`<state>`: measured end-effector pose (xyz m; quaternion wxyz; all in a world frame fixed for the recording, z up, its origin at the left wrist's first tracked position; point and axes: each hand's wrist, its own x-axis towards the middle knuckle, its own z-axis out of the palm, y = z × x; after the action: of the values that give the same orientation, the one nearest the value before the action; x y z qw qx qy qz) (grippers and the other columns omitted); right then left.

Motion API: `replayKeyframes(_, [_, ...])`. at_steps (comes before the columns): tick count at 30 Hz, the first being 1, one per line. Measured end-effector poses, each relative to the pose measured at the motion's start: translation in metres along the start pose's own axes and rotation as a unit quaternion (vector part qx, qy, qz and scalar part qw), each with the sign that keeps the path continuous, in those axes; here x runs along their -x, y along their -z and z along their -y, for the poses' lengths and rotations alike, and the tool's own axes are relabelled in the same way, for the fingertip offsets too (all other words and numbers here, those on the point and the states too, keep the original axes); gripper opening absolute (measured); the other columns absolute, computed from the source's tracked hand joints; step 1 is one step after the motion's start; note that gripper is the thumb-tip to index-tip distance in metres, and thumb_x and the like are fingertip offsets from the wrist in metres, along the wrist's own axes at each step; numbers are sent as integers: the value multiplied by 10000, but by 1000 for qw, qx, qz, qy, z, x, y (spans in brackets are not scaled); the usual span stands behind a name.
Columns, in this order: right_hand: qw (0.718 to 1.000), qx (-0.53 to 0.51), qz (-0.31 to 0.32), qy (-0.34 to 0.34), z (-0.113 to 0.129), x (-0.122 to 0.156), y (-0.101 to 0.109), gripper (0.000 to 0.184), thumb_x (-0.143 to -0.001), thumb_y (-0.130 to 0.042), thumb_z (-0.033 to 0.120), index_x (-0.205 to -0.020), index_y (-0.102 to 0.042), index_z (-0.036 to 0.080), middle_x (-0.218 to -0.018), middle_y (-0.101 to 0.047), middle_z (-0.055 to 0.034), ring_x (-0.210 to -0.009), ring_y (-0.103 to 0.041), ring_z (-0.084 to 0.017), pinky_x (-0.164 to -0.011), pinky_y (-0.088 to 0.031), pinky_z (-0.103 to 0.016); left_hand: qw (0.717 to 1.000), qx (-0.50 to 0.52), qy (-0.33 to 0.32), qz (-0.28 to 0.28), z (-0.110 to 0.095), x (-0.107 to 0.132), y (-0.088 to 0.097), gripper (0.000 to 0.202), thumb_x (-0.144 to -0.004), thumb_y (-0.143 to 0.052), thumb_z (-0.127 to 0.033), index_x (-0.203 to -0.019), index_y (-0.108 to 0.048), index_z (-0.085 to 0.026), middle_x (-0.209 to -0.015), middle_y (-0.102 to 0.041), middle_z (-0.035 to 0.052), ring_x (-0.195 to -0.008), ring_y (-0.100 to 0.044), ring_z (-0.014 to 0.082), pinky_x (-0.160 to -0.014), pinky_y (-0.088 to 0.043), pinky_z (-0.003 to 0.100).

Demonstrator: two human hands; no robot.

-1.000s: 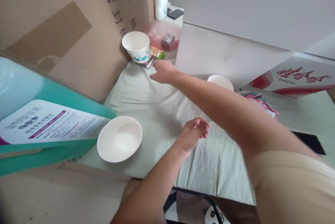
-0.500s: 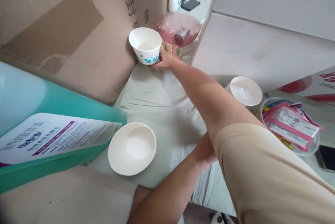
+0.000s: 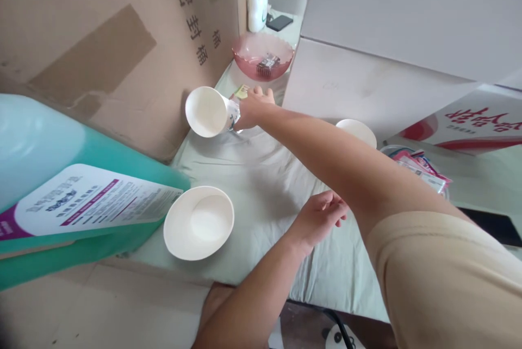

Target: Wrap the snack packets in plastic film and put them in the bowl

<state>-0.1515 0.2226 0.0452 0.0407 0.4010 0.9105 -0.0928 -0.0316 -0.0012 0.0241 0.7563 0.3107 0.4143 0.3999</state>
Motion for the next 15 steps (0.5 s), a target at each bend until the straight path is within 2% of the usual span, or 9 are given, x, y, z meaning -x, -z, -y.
replayKeyframes(2, [1000,5,-18,1,1,0,4,914,-548,-880,636,-1318,-628,213,-1435,-464,-174,-1412,-281,-555,-1134,-164,-795,1000,2,0,3,-2,3,0,105,-800,-617,-264,-745,-572,-187,-746,-567,-27,-692,-499,116,-700,-394,279])
replayKeyframes(5, [999,-24,-15,-24,-9,-12,3,1060,-512,-902,648,-1430,-554,247,-1531,-390,-171,-1447,-265,-548,-1150,-192,-766,1000,16,-2,-3,-3,4,1,124,-801,-619,-258,-721,-557,-186,-722,-546,-23,-686,-474,119,-696,-386,281])
replayKeyframes(8, [996,-76,22,-36,-26,-30,-6,1209,-447,-933,646,-1509,-477,292,-1563,-373,-167,-1416,-371,-518,-1139,-283,-717,999,49,-5,0,-6,4,2,192,-796,-641,-273,-684,-507,-193,-674,-502,-24,-663,-420,120,-699,-385,292])
replayKeyframes(10, [995,-96,23,-17,-33,-40,-11,1262,-422,-945,641,-1525,-458,267,-1553,-395,-177,-1386,-438,-482,-1135,-336,-662,998,57,-12,6,-8,4,5,208,-786,-648,-270,-672,-491,-194,-668,-489,-26,-657,-405,116,-694,-380,290])
replayKeyframes(12, [996,-92,15,-11,-34,-46,-12,1281,-421,-956,625,-1526,-453,217,-1510,-461,-192,-1378,-456,-464,-1134,-342,-639,999,41,-12,5,-10,3,8,184,-793,-626,-259,-675,-503,-190,-671,-490,-27,-660,-418,113,-674,-368,277])
replayKeyframes(15, [997,-61,19,-36,-31,-54,-10,1185,-462,-947,636,-1468,-519,178,-1396,-590,-190,-1383,-437,-475,-1117,-331,-661,1000,7,-1,-5,-12,3,11,162,-813,-589,-254,-683,-523,-186,-676,-498,-30,-667,-449,110,-636,-344,257])
